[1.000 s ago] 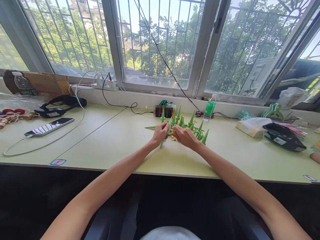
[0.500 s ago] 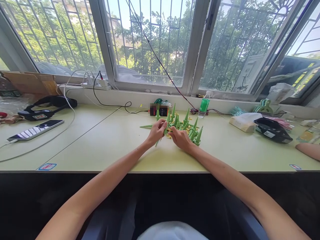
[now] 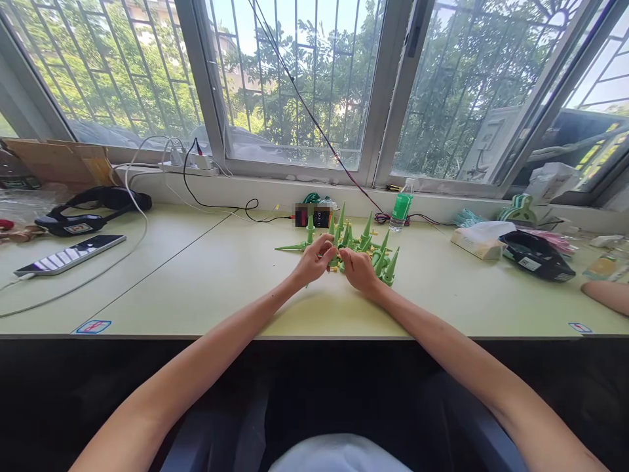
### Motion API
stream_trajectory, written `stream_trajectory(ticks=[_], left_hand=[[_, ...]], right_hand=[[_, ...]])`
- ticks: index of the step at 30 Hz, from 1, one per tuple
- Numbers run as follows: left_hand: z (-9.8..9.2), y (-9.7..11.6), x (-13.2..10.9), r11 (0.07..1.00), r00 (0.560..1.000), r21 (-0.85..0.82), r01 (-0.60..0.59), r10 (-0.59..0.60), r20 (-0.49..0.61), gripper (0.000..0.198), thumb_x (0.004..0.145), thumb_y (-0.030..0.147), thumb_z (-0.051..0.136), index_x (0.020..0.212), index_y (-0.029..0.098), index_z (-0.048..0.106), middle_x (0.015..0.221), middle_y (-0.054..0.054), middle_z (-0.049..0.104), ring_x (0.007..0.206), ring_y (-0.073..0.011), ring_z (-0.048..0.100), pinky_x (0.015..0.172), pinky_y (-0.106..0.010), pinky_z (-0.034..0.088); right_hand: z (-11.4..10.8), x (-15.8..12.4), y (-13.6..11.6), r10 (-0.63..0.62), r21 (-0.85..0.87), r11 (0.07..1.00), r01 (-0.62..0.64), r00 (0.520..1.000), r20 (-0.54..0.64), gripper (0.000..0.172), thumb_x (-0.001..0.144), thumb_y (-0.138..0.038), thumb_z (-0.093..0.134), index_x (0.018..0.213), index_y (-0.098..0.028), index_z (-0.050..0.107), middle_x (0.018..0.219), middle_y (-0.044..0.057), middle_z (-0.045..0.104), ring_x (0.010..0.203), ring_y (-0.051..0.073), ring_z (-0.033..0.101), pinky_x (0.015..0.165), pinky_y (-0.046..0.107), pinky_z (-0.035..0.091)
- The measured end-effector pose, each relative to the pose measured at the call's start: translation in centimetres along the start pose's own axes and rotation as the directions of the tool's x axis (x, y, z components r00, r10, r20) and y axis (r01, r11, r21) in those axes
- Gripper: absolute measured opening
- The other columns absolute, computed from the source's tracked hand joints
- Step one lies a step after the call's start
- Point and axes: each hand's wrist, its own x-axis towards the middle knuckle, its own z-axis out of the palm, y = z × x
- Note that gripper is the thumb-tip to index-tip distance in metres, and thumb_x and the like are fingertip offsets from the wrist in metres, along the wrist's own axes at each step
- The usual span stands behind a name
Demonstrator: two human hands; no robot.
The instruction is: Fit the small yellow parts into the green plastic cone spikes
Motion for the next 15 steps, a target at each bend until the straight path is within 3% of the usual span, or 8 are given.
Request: stream_trajectory(ticks=[8, 11, 15], left_hand=[[-0.17, -0.13, -0.48, 0.94, 0.992, 0.319, -0.123, 0.11, 0.056, 0.028, 0.089, 0.035, 0.058, 0.113, 0.022, 0.053, 0.095, -0.003, 0.062, 0.066, -0.0087, 0.054, 0.066, -0.023, 0.05], [-0.05, 0.02, -0.49, 0.939, 0.992, 0.322, -0.122, 0.103, 0.075, 0.029, 0.089, 0.033, 0.058, 0.114, 0.022, 0.052, 0.095, -0.004, 0.062, 0.066, -0.0092, 0.053, 0.068, -0.024, 0.05], [0.31, -0.03, -0.24, 0.957, 0.998, 0.281, -0.068, 0.066, 0.017, 0.026, 0.088, 0.035, 0.058, 0.11, 0.021, 0.051, 0.088, -0.002, 0.061, 0.063, -0.0091, 0.052, 0.062, -0.022, 0.048]], right_hand=[[0.31, 0.49, 0.35, 0.113, 0.161, 0.982, -0.097, 0.989, -0.097, 0.063, 0.101, -0.058, 0.018, 0.05, -0.023, 0.031, 0.045, 0.001, 0.035, 0.044, 0.013, 0.03, 0.052, 0.032, 0.023], [0.3, 0.62, 0.28, 0.134, 0.203, 0.973, -0.108, 0.984, -0.117, 0.065, 0.1, -0.062, 0.021, 0.048, -0.023, 0.029, 0.044, 0.0, 0.033, 0.043, 0.012, 0.03, 0.05, 0.032, 0.023], [0.25, 0.73, 0.18, 0.161, 0.222, 0.967, -0.129, 0.978, -0.134, 0.065, 0.099, -0.064, 0.025, 0.049, -0.023, 0.028, 0.045, -0.002, 0.031, 0.045, 0.011, 0.027, 0.049, 0.03, 0.022]])
